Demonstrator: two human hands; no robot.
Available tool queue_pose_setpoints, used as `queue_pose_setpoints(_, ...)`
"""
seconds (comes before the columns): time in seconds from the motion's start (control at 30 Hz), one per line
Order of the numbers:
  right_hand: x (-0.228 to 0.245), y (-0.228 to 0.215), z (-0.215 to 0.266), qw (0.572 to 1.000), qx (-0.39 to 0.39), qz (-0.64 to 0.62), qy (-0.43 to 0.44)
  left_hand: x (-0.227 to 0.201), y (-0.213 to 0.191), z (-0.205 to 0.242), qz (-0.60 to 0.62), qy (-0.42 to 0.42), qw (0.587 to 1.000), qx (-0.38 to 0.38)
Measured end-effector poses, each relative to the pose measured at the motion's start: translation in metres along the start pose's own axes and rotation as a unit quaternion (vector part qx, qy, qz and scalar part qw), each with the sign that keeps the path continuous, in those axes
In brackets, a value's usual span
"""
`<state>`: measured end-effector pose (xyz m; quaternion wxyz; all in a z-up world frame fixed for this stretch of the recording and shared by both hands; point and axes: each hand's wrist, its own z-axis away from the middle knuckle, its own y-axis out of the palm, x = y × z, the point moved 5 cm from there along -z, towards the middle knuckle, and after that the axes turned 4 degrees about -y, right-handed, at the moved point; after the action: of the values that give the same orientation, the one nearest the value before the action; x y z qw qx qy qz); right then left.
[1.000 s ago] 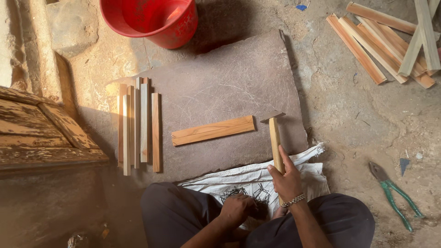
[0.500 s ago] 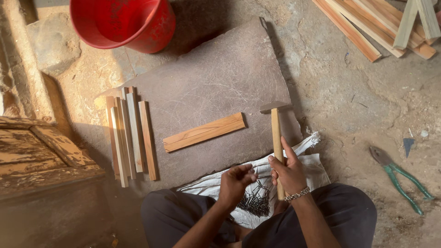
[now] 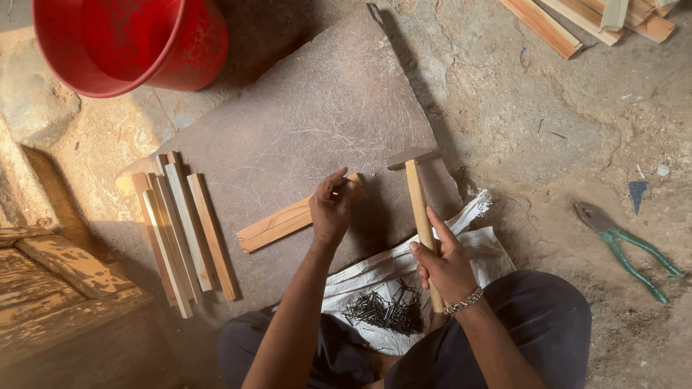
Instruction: The person sits on the floor and hammers nails into small wooden slats. They pick up a slat, place a nail, hammer it in, and repeat the process with multiple slats.
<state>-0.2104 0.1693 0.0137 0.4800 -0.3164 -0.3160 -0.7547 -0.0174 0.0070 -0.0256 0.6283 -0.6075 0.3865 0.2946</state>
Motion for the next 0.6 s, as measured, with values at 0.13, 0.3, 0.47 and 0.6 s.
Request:
queue_pose_setpoints(0.13,0.004,0.003,-0.002,1.0,-0.005,0.025,0.004,0.005,0.005,-0.001,-0.011,-0.026,1.0,-0.008)
queue_pose_setpoints(0.3,0.005,0.002,-0.003,1.0,-0.005,0.022,0.008,0.013,0.011,-0.011,-0.046,0.005,0.999,-0.019)
queue_pose_setpoints(0.47,0.005,0.003,-0.002,1.0,-0.006,0.016,0.008,0.016,0.011,-0.011,-0.035,0.06,0.997,-0.032)
queue_pose_setpoints(0.6,0.006,0.003,-0.003,1.0,-0.008,0.02,0.016,0.019,0.013,-0.011,-0.042,0.053,0.997,-0.033)
